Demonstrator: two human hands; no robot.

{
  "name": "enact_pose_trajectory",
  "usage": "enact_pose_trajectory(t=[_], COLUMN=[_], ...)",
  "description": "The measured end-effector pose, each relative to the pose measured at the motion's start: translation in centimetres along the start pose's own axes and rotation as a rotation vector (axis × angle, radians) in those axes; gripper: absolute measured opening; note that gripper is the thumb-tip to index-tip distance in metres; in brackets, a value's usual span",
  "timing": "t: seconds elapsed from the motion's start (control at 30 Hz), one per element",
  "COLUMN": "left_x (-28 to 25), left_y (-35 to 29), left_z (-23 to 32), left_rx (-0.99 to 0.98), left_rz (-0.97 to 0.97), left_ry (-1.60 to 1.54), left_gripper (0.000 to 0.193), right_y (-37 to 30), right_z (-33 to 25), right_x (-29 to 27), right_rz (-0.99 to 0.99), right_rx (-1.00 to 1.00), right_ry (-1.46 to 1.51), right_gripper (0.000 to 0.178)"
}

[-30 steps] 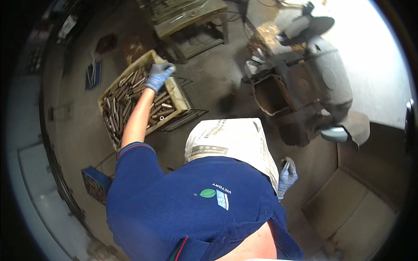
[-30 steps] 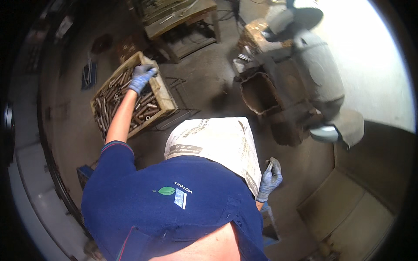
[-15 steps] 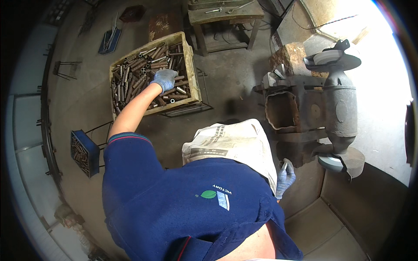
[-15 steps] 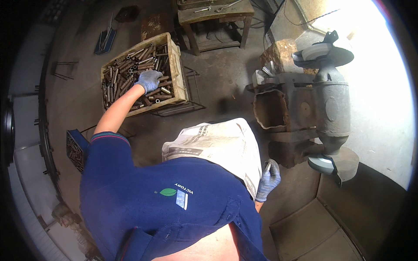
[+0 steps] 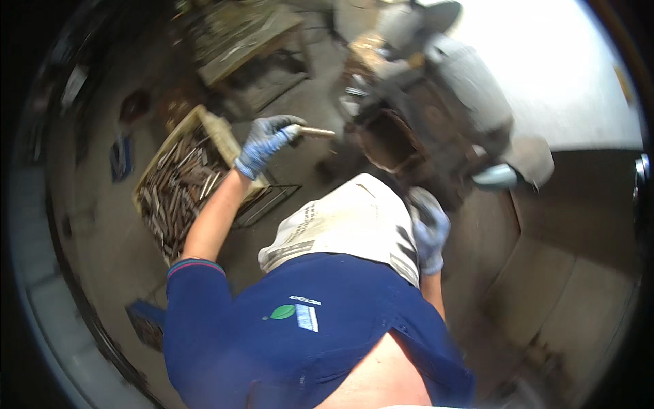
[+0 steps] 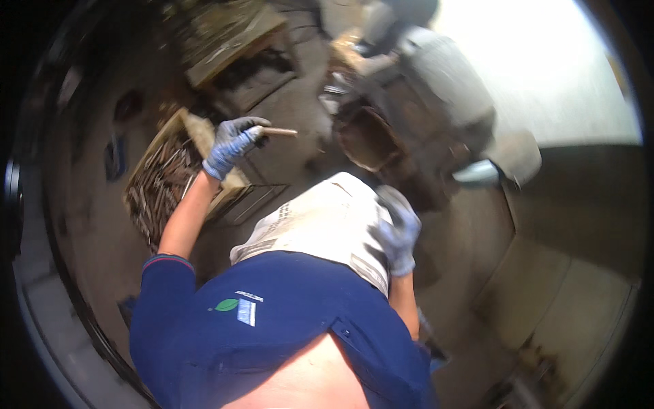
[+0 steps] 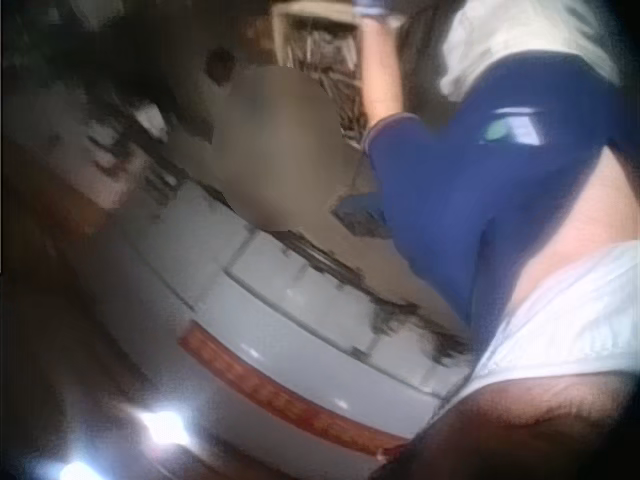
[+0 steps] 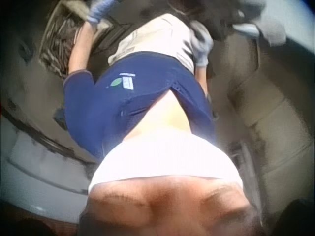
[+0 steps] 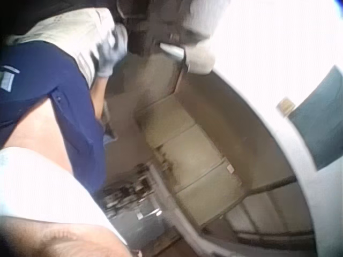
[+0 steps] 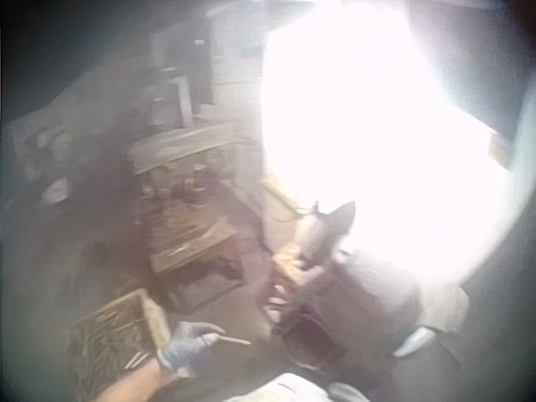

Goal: The person is grinding small metal tubes using a bench grinder. They pick up the tubes from a bin, press the ends against the rotating wheel, and then place them into another bin.

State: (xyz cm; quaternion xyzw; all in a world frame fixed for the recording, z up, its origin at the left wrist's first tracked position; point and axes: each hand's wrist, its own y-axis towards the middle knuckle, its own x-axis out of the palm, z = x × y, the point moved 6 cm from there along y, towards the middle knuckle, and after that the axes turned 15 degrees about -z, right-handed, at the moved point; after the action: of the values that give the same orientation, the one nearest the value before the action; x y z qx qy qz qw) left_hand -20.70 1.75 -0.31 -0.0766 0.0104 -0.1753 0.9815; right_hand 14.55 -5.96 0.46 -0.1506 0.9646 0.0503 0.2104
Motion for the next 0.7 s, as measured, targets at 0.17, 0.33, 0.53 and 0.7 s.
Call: enact_pose_trajectory(t=[0.17, 0.33, 0.53, 0.7], left_x=[14.3, 20.2, 24.0, 26.1], left_y=[7.3, 9.5, 11.9, 13.5], left_z=[1.2, 0.4, 0.1, -1.7], left_rx=[0.077, 0.082, -0.048, -0.199], left_rz=[-0.355, -0.567, -0.738, -0.880], left_ry=[-0.189, -0.147, -0.123, -0.429], left_gripper=[0.024, 0.025, 0.027, 0.035], right_y=[2.3, -0.8, -3.2, -4.2], right_z=[-3.5, -2.7, 0.8, 0.5], right_x=[-0.5, -3.1, -3.9, -4.7], right_rz=[0.067, 0.350, 0.574, 0.619], right_rx=[-0.137, -0.085, -0.035, 0.001], right_ry=[-0.086, -0.172, -0.092, -0.160], right_gripper=[0.042, 0.039, 0.029, 0.024])
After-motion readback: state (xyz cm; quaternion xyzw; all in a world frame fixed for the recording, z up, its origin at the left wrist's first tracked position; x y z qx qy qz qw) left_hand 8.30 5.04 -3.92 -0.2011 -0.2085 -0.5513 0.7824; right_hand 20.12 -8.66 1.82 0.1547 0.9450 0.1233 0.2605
